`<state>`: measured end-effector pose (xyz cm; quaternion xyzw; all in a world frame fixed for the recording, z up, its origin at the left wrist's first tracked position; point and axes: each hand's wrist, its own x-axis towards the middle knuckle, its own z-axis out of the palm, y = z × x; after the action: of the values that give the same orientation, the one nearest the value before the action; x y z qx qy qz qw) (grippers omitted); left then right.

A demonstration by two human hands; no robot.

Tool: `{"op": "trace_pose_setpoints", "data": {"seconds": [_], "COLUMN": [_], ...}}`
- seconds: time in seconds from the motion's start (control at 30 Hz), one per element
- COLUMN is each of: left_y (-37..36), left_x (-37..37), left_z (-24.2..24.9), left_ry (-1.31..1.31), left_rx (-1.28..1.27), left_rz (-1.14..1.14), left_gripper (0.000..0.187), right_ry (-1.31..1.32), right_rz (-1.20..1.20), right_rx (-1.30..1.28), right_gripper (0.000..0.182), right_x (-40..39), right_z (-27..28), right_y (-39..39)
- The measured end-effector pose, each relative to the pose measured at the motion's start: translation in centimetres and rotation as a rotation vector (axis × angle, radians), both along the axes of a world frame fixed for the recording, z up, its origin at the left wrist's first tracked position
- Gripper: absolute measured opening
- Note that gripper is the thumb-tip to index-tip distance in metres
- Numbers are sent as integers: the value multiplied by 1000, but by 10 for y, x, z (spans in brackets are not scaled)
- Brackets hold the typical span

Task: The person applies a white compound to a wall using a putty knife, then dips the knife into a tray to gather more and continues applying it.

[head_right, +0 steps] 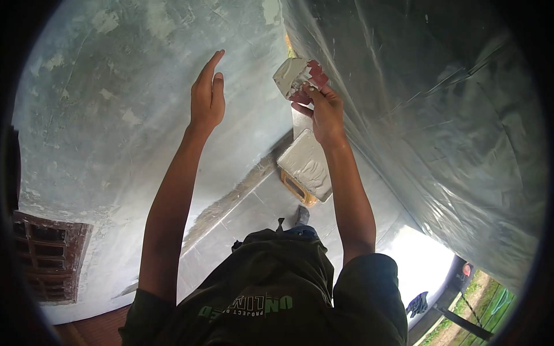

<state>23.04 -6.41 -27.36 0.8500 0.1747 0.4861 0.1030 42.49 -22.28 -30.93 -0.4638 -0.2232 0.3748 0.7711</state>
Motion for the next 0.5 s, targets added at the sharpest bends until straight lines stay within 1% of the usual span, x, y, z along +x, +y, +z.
{"op": "trace_pose_setpoints", "data": {"seconds": [0.07,0.13,0.2,0.27,0.33,0.4,0.47,0.5], "left_y": [-7,-7,-14,-21,-28,-37,-43,-45], "left_x": [22,40,52,59,67,72,70,73], "left_z": [-33,-71,-107,-143,-178,-213,-245,-260], "left_ry": [103,159,276,312,327,376,407,393], "left_rx": [-223,-256,-472,-529,-661,-688,-761,-745], "left_rz": [3,-13,-14,-40,-76,-70,-95,-109], "left_gripper": [42,41,41,41,40,40,39,39], "right_ry": [28,31,78,134,112,146,142,131], "right_rz": [-22,-25,-13,-1,17,5,-4,-33], "right_rx": [-98,-171,-220,-287,-464,-498,-593,-645], "right_gripper": [19,25,28,31,36,36,36,29], "right_x": [17,31,44,47,52,52,47,46], "right_z": [-33,-71,-114,-155,-194,-236,-277,-302], "right_y": [-4,-8,-12,-25,-34,-45,-51,-54]}}
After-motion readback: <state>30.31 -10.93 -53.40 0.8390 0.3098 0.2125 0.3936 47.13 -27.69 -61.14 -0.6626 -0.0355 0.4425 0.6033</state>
